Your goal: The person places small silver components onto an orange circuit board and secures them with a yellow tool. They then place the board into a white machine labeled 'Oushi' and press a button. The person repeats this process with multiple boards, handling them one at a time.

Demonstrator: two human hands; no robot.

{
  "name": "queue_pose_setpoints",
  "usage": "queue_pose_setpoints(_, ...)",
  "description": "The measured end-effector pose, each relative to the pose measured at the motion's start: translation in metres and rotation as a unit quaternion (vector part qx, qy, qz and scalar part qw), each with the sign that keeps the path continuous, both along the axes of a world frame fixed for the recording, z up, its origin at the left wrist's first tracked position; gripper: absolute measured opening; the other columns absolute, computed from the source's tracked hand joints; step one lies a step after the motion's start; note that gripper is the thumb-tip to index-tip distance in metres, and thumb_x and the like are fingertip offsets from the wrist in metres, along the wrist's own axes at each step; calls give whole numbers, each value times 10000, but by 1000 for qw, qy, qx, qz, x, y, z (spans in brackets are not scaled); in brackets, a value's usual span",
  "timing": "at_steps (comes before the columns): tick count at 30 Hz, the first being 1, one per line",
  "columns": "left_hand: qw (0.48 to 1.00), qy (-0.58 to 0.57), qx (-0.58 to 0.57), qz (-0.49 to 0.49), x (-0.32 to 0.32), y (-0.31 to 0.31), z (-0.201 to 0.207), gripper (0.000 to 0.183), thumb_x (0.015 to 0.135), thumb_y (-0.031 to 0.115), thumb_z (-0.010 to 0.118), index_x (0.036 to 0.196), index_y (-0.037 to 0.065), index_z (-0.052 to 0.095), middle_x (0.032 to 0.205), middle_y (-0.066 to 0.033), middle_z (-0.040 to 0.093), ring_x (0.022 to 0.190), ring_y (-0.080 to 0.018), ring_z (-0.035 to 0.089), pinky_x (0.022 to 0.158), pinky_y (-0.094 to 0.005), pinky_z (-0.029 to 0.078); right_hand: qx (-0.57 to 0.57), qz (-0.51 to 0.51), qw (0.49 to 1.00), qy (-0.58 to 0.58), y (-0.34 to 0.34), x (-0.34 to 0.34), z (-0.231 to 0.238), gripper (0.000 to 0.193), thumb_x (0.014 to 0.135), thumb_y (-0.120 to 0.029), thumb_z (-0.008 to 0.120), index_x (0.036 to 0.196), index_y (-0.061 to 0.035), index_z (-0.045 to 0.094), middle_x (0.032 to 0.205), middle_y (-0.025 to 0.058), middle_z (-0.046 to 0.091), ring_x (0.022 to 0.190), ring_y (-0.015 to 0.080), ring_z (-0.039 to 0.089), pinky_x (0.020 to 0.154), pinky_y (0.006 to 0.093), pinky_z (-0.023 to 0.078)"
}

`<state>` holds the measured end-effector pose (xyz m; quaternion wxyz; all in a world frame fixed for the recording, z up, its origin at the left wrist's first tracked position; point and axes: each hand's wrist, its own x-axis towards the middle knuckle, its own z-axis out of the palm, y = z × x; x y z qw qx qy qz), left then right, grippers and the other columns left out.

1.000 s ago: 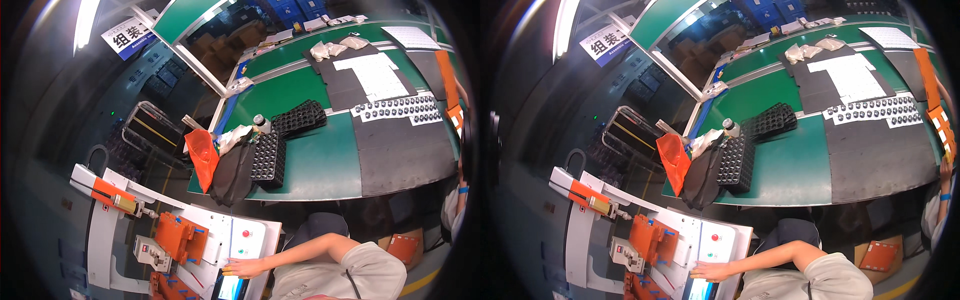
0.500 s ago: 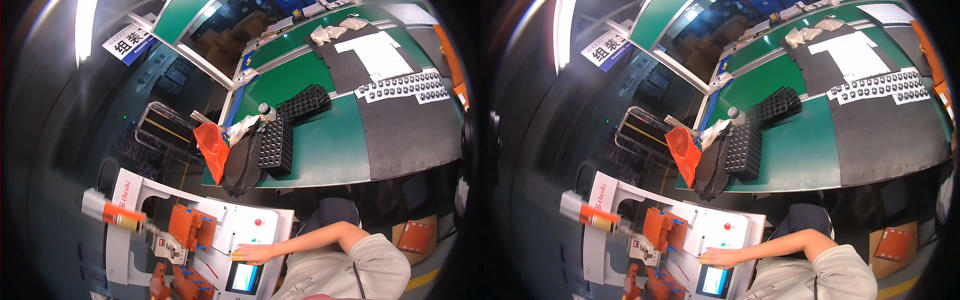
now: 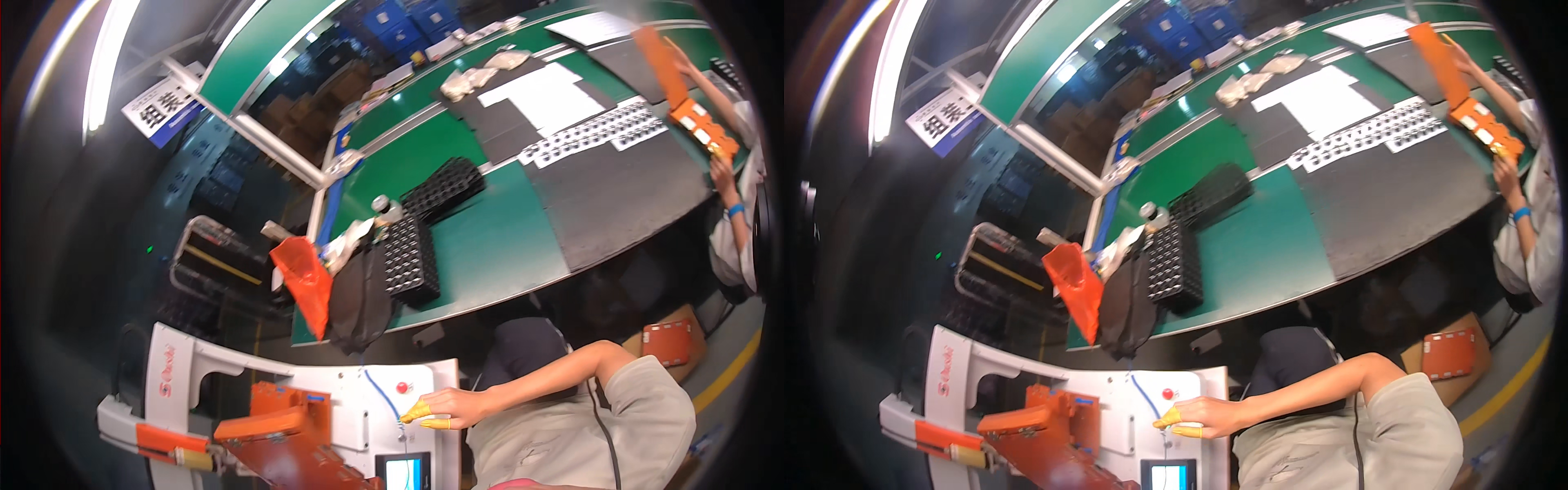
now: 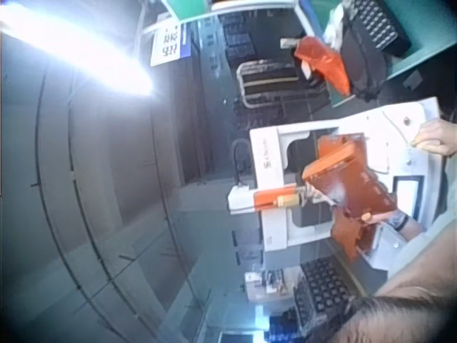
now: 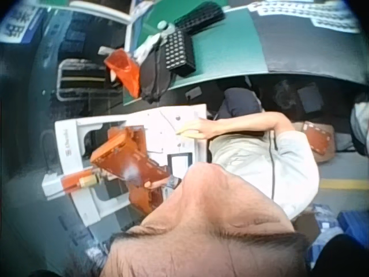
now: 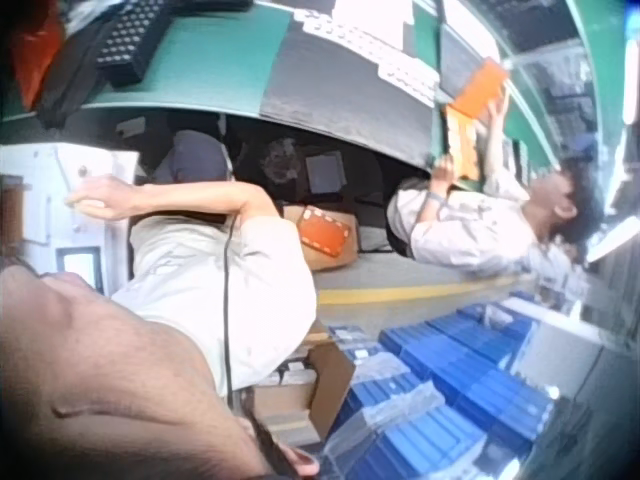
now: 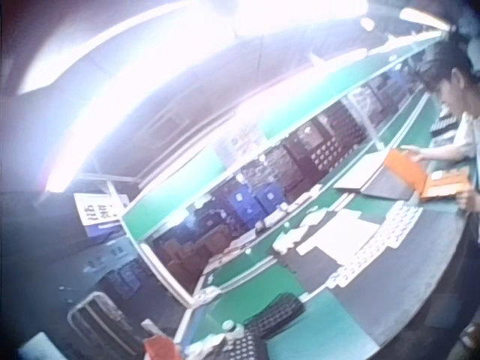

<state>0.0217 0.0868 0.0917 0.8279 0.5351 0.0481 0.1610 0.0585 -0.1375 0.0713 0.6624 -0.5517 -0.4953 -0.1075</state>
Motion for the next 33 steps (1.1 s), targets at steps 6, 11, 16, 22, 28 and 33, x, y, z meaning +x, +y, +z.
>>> queue_pose_setpoints(6, 959, 2, -243, -145, 14, -34, -79, 787, 900, 639, 425, 1391, 25, 471, 1341, -136, 544, 1180, -292, 566, 993, -463, 489, -127, -71, 977, 154, -88, -18, 3, 566, 969, -420, 565, 1367, -20, 520, 1317, 213, 581, 1222, 402, 538, 1026, 458, 436)
queue_pose_setpoints(11, 967, 66, -147, -196, 37, -118, -83, 867, 894, 736, 292, 1448, 86, 440, 1421, -109, 510, 1267, -296, 527, 1045, -487, 457, 34, -148, 942, 301, -123, -74, -49, 473, 974, -346, 635, 1301, -13, 557, 1276, 120, 607, 1186, 250, 554, 994, 419, 449)
queue_pose_setpoints(16, 901, 121, -272, -317, 49, -187, -80, 670, 909, 523, 386, 1400, 78, 487, 1354, -113, 565, 1209, -306, 569, 1013, -470, 482, 172, -279, 868, 372, -147, -86, -33, 505, 904, -237, 743, 1311, -22, 536, 1255, 68, 603, 1143, 197, 577, 990, 383, 462)
queue_pose_setpoints(22, 885, 177, -227, -366, 44, -199, -77, 722, 819, 407, 607, 1421, 39, 455, 1323, -145, 576, 1194, -335, 579, 1021, -480, 487, 212, -312, 840, 391, -181, -75, -18, 399, 894, -258, 735, 1183, -14, 608, 1138, 41, 639, 1074, 138, 592, 951, 337, 473)
queue_pose_setpoints(28, 915, 45, 164, -367, 67, -149, -77, 628, 892, 493, 638, 1296, 17, 563, 1230, -120, 616, 1079, -247, 626, 928, -380, 505, 213, -244, 844, 428, -201, -52, 6, 468, 885, -312, 718, 1226, -6, 625, 1157, 41, 654, 1010, 128, 598, 878, 326, 491)
queue_pose_setpoints(33, 911, 5, 139, -389, 100, -155, -39, 412, 786, 273, 853, 1014, -31, 694, 840, -5, 702, 712, -106, 635, 692, -237, 510, 126, -197, 848, 477, -226, -14, -3, 344, 912, -320, 688, 1051, -5, 681, 983, 7, 670, 898, 96, 592, 839, 294, 486)
